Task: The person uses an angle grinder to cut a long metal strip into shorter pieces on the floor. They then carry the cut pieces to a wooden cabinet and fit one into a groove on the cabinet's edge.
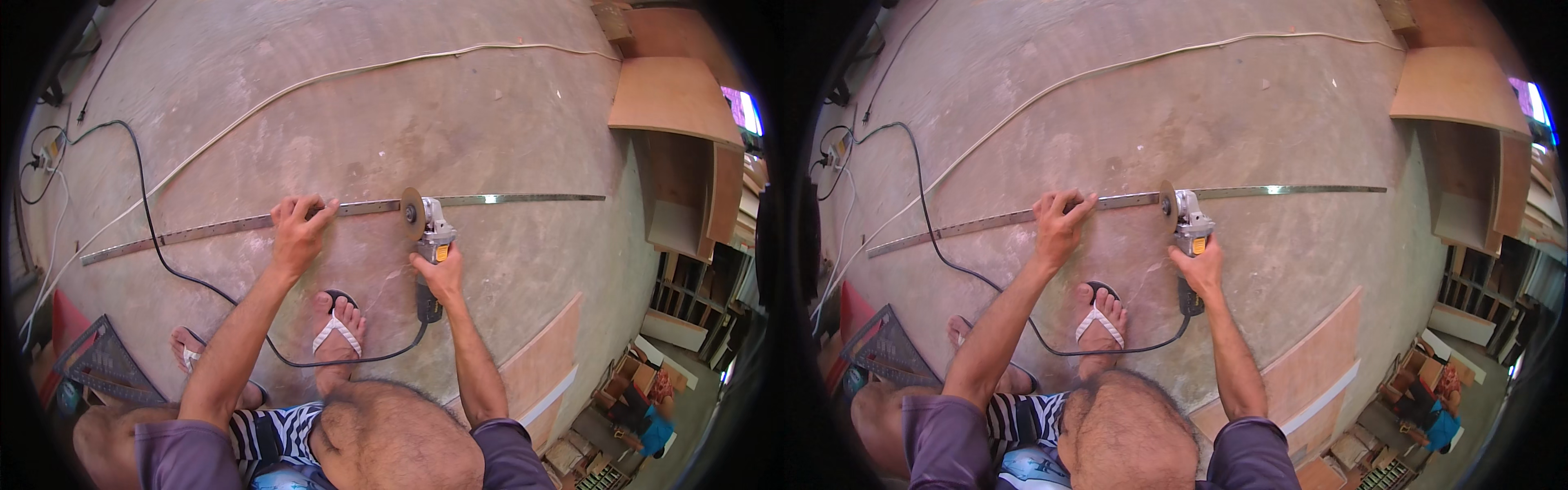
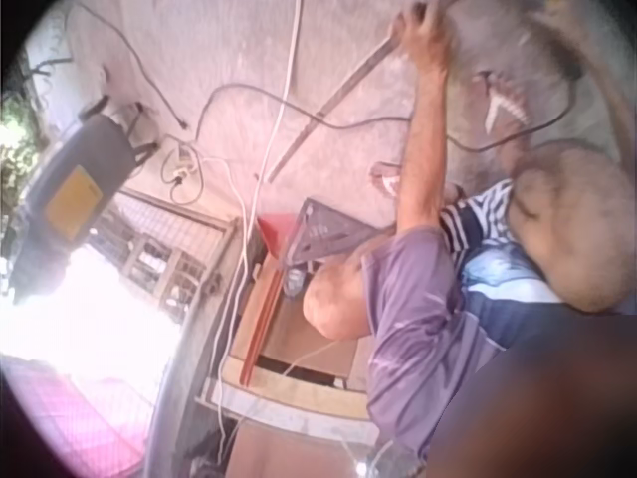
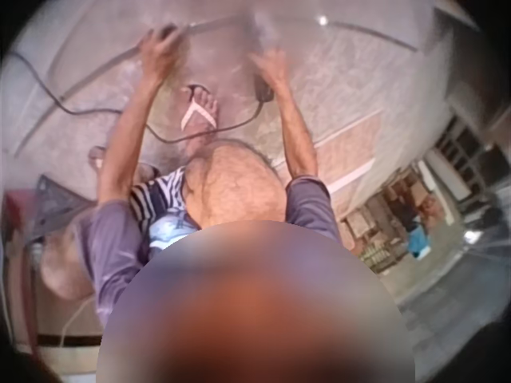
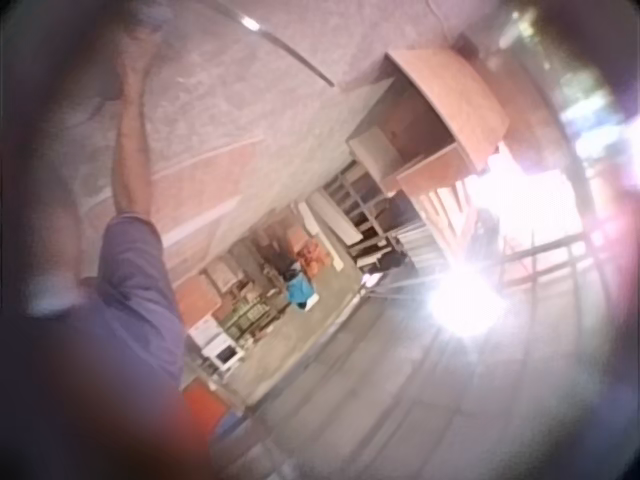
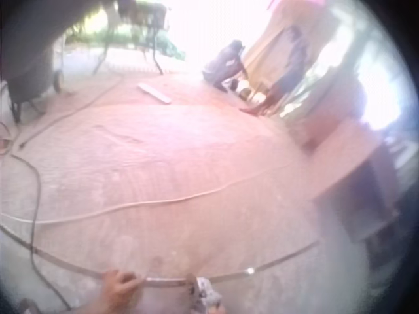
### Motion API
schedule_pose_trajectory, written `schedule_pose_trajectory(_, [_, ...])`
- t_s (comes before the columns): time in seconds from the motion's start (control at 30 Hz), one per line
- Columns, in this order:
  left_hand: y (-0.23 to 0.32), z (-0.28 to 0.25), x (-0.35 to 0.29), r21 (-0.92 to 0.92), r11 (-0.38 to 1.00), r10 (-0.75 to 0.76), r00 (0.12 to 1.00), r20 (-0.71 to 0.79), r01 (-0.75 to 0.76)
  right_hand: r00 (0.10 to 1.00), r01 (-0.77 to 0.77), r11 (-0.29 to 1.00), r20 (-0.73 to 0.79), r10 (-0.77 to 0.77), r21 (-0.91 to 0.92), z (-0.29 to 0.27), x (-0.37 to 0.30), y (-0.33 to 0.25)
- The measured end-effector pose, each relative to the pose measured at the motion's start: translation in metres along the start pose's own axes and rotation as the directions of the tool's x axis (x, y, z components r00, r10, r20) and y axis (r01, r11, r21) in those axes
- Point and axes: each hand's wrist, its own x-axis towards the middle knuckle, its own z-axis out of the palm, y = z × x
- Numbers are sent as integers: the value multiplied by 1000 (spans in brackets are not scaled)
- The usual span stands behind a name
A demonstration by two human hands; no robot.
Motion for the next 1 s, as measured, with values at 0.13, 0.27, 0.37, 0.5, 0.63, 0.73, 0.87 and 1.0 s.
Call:
schedule_pose_trajectory(0.13, [-1, 0, -2, 22, 1000, 3, 1000, 29, -4, 1000, 29, 999, 6, -29, -30, -1, -1, 1])
schedule_pose_trajectory(0.27, [-3, 1, -1, 30, 999, 12, 999, 47, -14, 999, 32, 997, 1, -32, -66, -3, -1, 2])
schedule_pose_trajectory(0.37, [-2, 1, -1, 6, 1000, -19, 998, 53, 19, 1000, 22, 998, 9, -22, -65, -3, -1, 2])
schedule_pose_trajectory(0.5, [-1, -1, 0, -8, 1000, -26, 998, 58, 26, 1000, -10, 996, 12, 11, -93, -4, -1, -1])
schedule_pose_trajectory(0.63, [0, -2, 1, -3, 1000, -29, 998, 58, 29, 999, 35, 995, 7, -34, -97, -5, -3, -4])
schedule_pose_trajectory(0.73, [0, -1, 1, -30, 999, -37, 998, 41, 38, 1000, 26, 997, 10, -26, -78, -4, -3, -2])
schedule_pose_trajectory(0.87, [-1, 0, 1, -41, 999, -32, 999, 30, 33, 1000, 21, 999, 6, -21, -36, 0, 0, 5])
schedule_pose_trajectory(1.0, [-2, 0, 1, -37, 998, -42, 998, 49, 44, 1000, 22, 999, 22, -21, -45, -2, 1, 8])
